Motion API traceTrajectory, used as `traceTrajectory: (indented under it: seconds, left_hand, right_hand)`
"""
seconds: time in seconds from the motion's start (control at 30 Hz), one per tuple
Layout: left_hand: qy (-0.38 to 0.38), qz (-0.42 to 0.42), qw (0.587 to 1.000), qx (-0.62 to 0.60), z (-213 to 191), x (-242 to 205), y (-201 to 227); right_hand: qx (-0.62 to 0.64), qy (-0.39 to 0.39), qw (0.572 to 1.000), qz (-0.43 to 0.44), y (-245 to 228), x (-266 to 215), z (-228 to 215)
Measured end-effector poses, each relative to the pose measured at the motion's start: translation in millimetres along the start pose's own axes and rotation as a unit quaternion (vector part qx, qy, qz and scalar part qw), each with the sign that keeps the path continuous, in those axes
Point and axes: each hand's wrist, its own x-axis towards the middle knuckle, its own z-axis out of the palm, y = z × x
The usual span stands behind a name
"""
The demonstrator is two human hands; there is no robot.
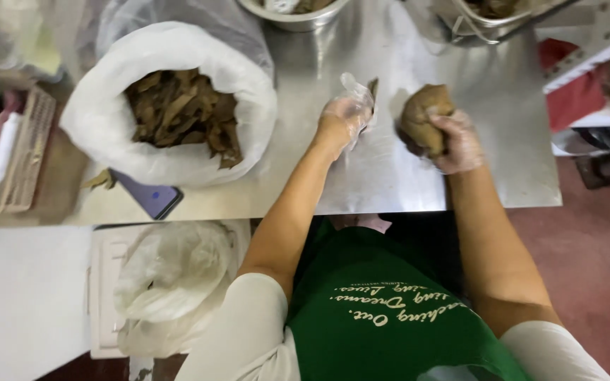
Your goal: Wrapping dried leaves into small bundles on a metal workbench
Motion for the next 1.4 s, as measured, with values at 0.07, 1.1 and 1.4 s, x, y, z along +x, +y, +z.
traceTrajectory:
  seconds: [0.07,1.1,1.4]
  left_hand:
    - [0.077,0.034,0.993,0.087,24.1,-27.3,28.4]
    - [0.086,0.383,0.874,0.286,3.0,-46.7,32.0]
    - [0.045,0.243,0.878,0.411,28.1,-54.5,65.5]
  right_hand:
    - [-0.086,0.037,0.995,-0.036,-6.4,-11.2,34.8]
    - [-0.562,0.137,0.811,-0.085,65.0,38.9,27.7]
    - [-0.381,0.071,0.912,-0.137,49.5,20.3,34.2]
